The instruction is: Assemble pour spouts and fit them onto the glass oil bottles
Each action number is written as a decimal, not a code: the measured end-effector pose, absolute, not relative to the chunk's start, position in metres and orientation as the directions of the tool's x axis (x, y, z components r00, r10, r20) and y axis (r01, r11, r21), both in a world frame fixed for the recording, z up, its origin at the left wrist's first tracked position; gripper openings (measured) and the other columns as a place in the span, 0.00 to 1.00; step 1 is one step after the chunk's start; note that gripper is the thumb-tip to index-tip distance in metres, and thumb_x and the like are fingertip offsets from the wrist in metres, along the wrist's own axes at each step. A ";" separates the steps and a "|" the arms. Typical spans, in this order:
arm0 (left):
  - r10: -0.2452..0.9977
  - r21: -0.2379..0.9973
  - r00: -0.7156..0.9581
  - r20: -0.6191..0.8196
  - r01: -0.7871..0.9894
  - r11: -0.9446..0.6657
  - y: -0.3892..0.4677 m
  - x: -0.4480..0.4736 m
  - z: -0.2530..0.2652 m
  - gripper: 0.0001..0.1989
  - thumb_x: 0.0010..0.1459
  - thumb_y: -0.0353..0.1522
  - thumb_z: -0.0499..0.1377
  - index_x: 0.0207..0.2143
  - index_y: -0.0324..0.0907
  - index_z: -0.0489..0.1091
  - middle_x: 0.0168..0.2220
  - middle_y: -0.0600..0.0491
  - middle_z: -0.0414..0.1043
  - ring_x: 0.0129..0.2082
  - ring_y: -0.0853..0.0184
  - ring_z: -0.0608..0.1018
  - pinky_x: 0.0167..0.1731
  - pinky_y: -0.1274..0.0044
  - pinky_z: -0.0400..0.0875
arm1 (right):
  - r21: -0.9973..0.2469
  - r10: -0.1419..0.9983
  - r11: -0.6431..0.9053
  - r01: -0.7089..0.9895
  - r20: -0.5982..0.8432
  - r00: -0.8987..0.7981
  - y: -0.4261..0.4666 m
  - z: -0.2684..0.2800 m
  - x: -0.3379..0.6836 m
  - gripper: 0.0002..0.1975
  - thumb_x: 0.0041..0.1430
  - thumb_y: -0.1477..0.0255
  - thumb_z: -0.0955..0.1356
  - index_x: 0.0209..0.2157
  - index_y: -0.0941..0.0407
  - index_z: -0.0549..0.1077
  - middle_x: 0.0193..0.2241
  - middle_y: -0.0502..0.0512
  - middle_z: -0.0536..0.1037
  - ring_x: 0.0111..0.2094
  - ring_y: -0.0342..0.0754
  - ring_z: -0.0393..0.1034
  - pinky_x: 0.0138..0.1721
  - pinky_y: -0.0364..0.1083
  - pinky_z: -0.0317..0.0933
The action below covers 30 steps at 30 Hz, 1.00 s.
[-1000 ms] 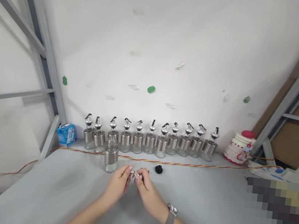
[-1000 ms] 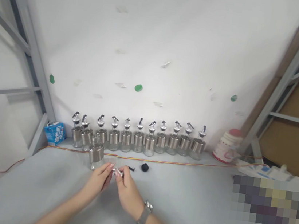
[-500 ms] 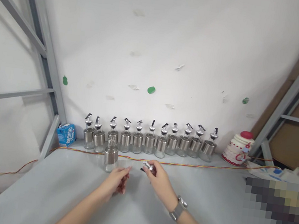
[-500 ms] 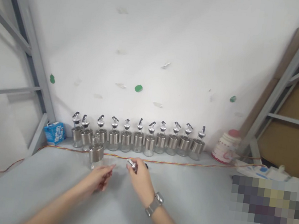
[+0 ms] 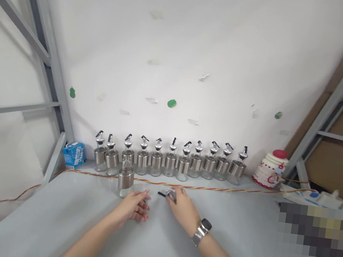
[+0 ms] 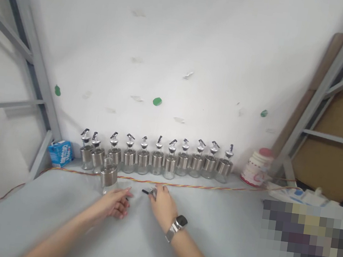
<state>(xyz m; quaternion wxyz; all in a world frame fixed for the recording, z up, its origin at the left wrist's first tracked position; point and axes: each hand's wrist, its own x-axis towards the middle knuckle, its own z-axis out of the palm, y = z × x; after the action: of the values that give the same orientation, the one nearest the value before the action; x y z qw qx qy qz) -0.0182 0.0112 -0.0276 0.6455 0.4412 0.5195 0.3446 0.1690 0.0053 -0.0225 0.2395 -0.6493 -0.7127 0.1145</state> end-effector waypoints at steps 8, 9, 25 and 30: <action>0.970 0.967 0.047 -0.240 -0.082 0.243 0.007 -0.018 -0.012 0.15 0.47 0.39 0.56 0.33 0.37 0.65 0.35 0.46 0.71 0.26 0.67 0.76 0.29 0.74 0.69 | -0.563 0.964 0.134 0.816 0.264 0.023 0.001 -0.020 0.168 0.10 0.56 0.69 0.58 0.40 0.55 0.63 0.33 0.54 0.70 0.28 0.45 0.66 0.27 0.41 0.51; 0.975 0.972 0.012 -0.222 -0.075 0.222 0.006 -0.018 -0.011 0.14 0.47 0.38 0.55 0.32 0.37 0.66 0.36 0.46 0.70 0.27 0.68 0.76 0.29 0.75 0.69 | -0.565 0.963 0.145 0.812 0.271 0.016 0.001 -0.020 0.167 0.10 0.56 0.69 0.58 0.39 0.55 0.63 0.32 0.53 0.71 0.28 0.45 0.66 0.27 0.41 0.51; 0.773 0.766 -0.298 0.560 0.541 -0.347 -0.012 -0.017 0.001 0.14 0.50 0.40 0.53 0.37 0.41 0.64 0.36 0.49 0.65 0.39 0.61 0.69 0.39 0.69 0.64 | -0.581 0.973 0.172 0.796 0.228 -0.043 -0.005 -0.016 0.160 0.09 0.55 0.74 0.58 0.37 0.55 0.65 0.29 0.54 0.73 0.25 0.44 0.65 0.25 0.40 0.51; 0.555 0.651 -0.420 0.718 0.686 -0.325 0.002 -0.034 0.008 0.31 0.44 0.38 0.60 0.51 0.43 0.53 0.50 0.46 0.55 0.53 0.58 0.57 0.52 0.64 0.51 | -0.574 0.969 0.190 0.797 0.239 -0.059 -0.004 -0.020 0.160 0.08 0.55 0.74 0.58 0.36 0.55 0.65 0.28 0.53 0.73 0.24 0.44 0.65 0.25 0.40 0.49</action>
<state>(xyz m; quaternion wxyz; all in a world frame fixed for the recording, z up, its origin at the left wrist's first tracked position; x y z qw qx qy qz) -0.0338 0.0016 0.0083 -0.0536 0.5359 0.5786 0.6125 0.1601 -0.0042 -0.0203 0.2949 -0.6194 -0.7127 0.1461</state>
